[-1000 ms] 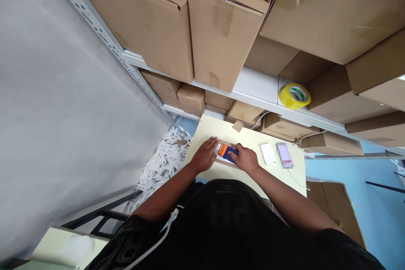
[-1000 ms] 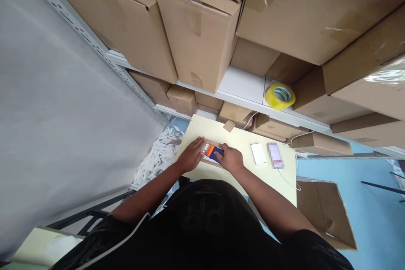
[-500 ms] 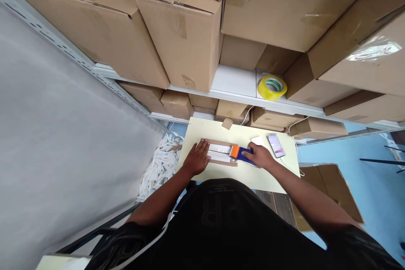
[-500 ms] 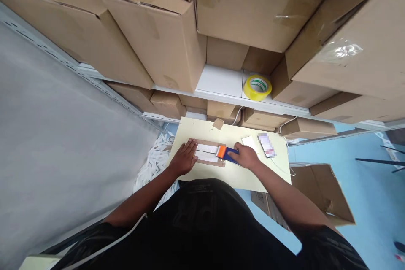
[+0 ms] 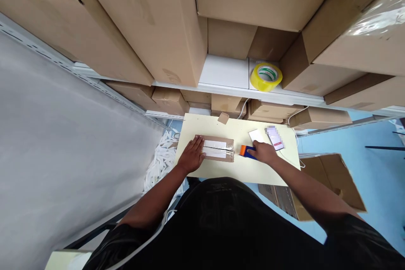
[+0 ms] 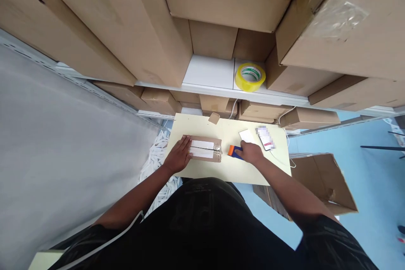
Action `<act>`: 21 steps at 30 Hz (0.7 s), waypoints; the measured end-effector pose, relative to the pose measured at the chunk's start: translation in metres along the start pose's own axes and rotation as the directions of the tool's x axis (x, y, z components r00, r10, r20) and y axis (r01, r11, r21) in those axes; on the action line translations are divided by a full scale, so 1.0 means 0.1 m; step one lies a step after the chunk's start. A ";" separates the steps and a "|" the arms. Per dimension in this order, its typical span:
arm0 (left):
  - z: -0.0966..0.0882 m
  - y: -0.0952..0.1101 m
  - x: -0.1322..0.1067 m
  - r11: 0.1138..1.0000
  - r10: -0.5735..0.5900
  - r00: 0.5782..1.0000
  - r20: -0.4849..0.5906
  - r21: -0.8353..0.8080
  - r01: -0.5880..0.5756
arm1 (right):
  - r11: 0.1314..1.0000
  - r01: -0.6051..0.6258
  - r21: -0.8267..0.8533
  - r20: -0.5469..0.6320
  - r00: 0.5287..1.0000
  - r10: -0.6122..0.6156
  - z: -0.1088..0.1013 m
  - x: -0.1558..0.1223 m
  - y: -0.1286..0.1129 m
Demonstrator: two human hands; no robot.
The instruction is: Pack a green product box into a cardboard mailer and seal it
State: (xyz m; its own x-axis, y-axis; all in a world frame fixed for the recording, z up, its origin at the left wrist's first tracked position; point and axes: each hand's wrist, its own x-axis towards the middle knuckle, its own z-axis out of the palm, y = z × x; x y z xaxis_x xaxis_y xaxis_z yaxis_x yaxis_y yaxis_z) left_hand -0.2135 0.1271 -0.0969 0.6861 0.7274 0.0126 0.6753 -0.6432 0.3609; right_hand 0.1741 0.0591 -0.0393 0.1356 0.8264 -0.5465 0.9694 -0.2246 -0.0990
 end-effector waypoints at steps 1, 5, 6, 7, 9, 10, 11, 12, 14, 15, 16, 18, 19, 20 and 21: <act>0.01 0.00 0.00 1.000 0.002 1.000 -0.005 -0.017 -0.002 | 0.999 -0.021 0.032 0.005 1.000 0.021 0.06 0.09 -0.13; 0.03 -0.02 0.00 0.998 0.017 1.000 -0.017 -0.064 -0.018 | 0.926 -0.248 0.286 0.137 0.967 0.217 0.28 0.40 -0.40; 0.03 -0.03 0.00 0.997 0.024 0.999 -0.021 -0.069 -0.025 | 0.867 -0.326 0.376 0.199 0.943 0.268 0.33 0.43 -0.39; 0.03 -0.03 0.00 0.997 0.031 0.999 -0.027 -0.073 -0.033 | 0.798 -0.393 0.457 0.257 0.917 0.304 0.38 0.44 -0.36; 0.03 -0.04 0.00 0.995 0.047 0.998 -0.042 -0.089 -0.051 | 0.673 -0.471 0.570 0.320 0.882 0.346 0.49 0.37 -0.29; 0.03 -0.05 0.00 0.993 0.057 0.997 -0.049 -0.101 -0.062 | 0.642 -0.481 0.598 0.323 0.877 0.357 0.55 0.30 -0.25; 0.03 -0.05 -0.01 0.991 0.065 0.996 -0.055 -0.115 -0.071 | 0.626 -0.485 0.610 0.319 0.874 0.366 0.61 0.21 -0.23; 0.03 -0.06 -0.01 0.988 0.071 0.996 -0.060 -0.130 -0.078 | 0.626 -0.486 0.610 0.309 0.873 0.377 0.66 0.11 -0.21; 0.04 -0.08 -0.02 0.983 0.076 0.995 -0.065 -0.160 -0.086 | 0.629 -0.494 0.600 0.274 0.866 0.419 0.78 -0.10 -0.20; 0.04 -0.09 -0.02 0.980 0.076 0.995 -0.068 -0.177 -0.087 | 0.629 -0.495 0.599 0.237 0.860 0.451 0.83 -0.21 -0.20; 0.04 -0.09 -0.02 0.976 0.075 0.995 -0.070 -0.199 -0.087 | 0.630 -0.490 0.603 0.184 0.853 0.488 0.87 -0.30 -0.20; 0.06 -0.11 -0.02 0.959 0.061 0.995 -0.073 -0.273 -0.079 | 0.653 -0.452 0.607 0.041 0.839 0.542 0.95 -0.45 -0.23; 0.06 -0.12 -0.01 0.943 0.039 0.996 -0.076 -0.327 -0.062 | 0.686 -0.423 0.592 -0.031 0.838 0.544 0.99 -0.50 -0.25; 0.07 -0.12 0.01 0.919 0.004 0.997 -0.081 -0.392 -0.035 | 0.737 -0.388 0.553 -0.101 0.847 0.522 1.02 -0.52 -0.27; 0.07 -0.13 0.02 0.888 -0.046 0.995 -0.089 -0.460 0.000 | 0.799 -0.347 0.491 -0.164 0.864 0.476 1.05 -0.51 -0.29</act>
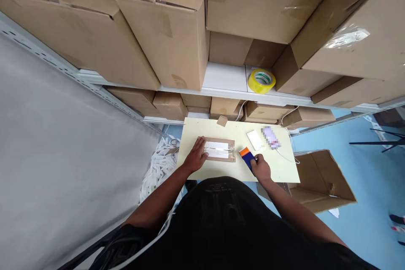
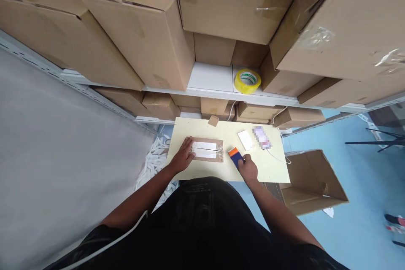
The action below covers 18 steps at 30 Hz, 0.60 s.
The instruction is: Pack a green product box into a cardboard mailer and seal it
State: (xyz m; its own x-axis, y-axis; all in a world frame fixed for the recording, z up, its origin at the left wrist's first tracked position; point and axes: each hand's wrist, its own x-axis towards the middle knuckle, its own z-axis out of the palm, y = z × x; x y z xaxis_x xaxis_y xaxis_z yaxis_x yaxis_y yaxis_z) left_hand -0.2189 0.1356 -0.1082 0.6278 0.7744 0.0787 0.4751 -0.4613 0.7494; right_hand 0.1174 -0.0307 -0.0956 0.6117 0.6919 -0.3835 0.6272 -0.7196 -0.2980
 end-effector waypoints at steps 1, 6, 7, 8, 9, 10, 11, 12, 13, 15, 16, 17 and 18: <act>0.00 -0.01 0.02 0.996 -0.051 0.998 -0.038 -0.073 0.048 | 0.994 0.083 -0.067 -0.011 0.996 -0.083 0.04 0.01 -0.01; -0.03 -0.03 0.06 0.891 -0.404 0.904 -0.139 -0.284 0.354 | 0.912 0.289 -0.292 0.047 0.956 -0.288 0.20 0.13 -0.09; -0.03 -0.04 0.04 0.848 -0.485 0.868 -0.104 -0.296 0.439 | 0.905 0.291 -0.310 0.043 0.955 -0.292 0.20 0.13 -0.10; -0.03 -0.04 0.02 0.803 -0.555 0.830 -0.056 -0.300 0.516 | 0.903 0.298 -0.310 0.030 0.952 -0.304 0.20 0.13 -0.11; -0.03 -0.04 0.00 0.762 -0.604 0.797 -0.004 -0.296 0.576 | 0.907 0.313 -0.282 0.011 0.946 -0.323 0.18 0.12 -0.12; -0.02 -0.04 -0.02 0.735 -0.630 0.775 0.041 -0.288 0.613 | 0.917 0.334 -0.218 -0.002 0.939 -0.343 0.16 0.11 -0.14; -0.02 -0.03 -0.04 0.727 -0.636 0.768 0.070 -0.280 0.627 | 0.928 0.353 -0.116 0.001 0.935 -0.356 0.14 0.10 -0.17; -0.02 -0.02 -0.06 0.731 -0.630 0.772 0.082 -0.271 0.626 | 0.933 0.360 0.011 0.025 0.933 -0.360 0.13 0.09 -0.22; -0.02 0.00 -0.07 0.742 -0.620 0.780 0.082 -0.264 0.617 | 0.926 0.349 0.144 0.077 0.929 -0.362 0.13 0.09 -0.28; -0.02 0.04 -0.08 0.754 -0.612 0.788 0.064 -0.254 0.606 | 0.901 0.265 0.343 0.235 0.904 -0.356 0.16 0.12 -0.42; -0.02 0.07 -0.08 0.753 -0.617 0.785 0.053 -0.250 0.609 | 0.894 0.221 0.389 0.313 0.881 -0.354 0.18 0.14 -0.49; -0.01 0.10 -0.08 0.748 -0.626 0.778 0.043 -0.247 0.616 | 0.894 0.194 0.405 0.367 0.861 -0.353 0.20 0.17 -0.56; -0.01 0.13 -0.08 0.745 -0.634 0.772 0.032 -0.243 0.622 | 0.897 0.186 0.400 0.399 0.847 -0.353 0.22 0.20 -0.61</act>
State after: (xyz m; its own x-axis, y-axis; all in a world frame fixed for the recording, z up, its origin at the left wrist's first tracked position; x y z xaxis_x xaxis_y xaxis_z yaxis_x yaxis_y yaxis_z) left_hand -0.2181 0.1242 -0.0989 0.2033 0.8768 -0.4357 0.5942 0.2431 0.7667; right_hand 0.0803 0.0259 -0.1041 0.1043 0.8165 -0.5678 0.4836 -0.5405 -0.6884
